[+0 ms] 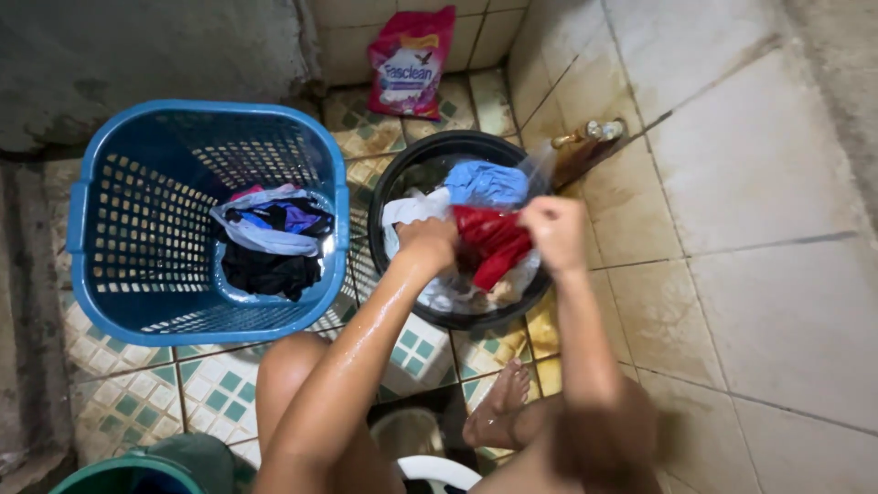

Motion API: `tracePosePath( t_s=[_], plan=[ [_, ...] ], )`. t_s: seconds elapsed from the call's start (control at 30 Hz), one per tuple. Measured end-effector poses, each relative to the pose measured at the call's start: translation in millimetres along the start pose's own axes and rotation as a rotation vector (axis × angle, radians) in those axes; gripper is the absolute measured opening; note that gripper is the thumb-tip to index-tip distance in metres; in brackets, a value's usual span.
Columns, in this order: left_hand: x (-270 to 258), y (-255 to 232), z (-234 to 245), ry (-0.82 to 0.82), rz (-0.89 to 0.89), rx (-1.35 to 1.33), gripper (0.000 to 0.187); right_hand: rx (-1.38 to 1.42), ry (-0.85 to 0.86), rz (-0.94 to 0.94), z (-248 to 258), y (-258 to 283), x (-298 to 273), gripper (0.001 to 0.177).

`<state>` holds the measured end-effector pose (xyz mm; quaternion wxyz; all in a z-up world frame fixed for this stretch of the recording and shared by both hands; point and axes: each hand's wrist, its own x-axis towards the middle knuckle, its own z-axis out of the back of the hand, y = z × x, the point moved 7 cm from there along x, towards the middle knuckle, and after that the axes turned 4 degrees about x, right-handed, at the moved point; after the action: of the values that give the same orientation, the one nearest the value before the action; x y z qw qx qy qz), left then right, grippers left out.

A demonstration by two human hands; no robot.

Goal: Washing clothes by hand in a bucket and transferring them to a laundry basket.

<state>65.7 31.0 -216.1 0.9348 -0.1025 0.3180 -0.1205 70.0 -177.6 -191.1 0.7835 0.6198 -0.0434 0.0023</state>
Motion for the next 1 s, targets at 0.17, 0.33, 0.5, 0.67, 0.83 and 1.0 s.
tracePosePath(
  t_s=[0.17, 0.33, 0.5, 0.67, 0.83, 1.0],
  plan=[
    [50, -9, -59, -0.053, 0.002, -0.085, 0.092, 0.806, 0.075, 0.082, 19, 125, -25, 0.009],
    [14, -57, -26, -0.381, -0.243, -0.283, 0.121, 0.895, 0.097, 0.208, 36, 166, -59, 0.013],
    [36, -74, -59, -0.363, -0.525, -0.333, 0.052, 1.071, 0.072, 0.351, 61, 199, -81, 0.014],
    [15, -69, -31, -0.405, -0.465, -0.647, 0.039, 0.942, -0.128, 0.387, 109, 184, -78, 0.015],
    [-30, -75, 22, -0.409, -0.501, -1.025, 0.033, 0.991, -0.053, 0.503, 126, 171, -82, 0.029],
    [-19, -53, 35, -0.587, -0.560, -0.969, 0.032, 0.629, -0.484, 0.297, 144, 106, -56, 0.007]
  ],
)
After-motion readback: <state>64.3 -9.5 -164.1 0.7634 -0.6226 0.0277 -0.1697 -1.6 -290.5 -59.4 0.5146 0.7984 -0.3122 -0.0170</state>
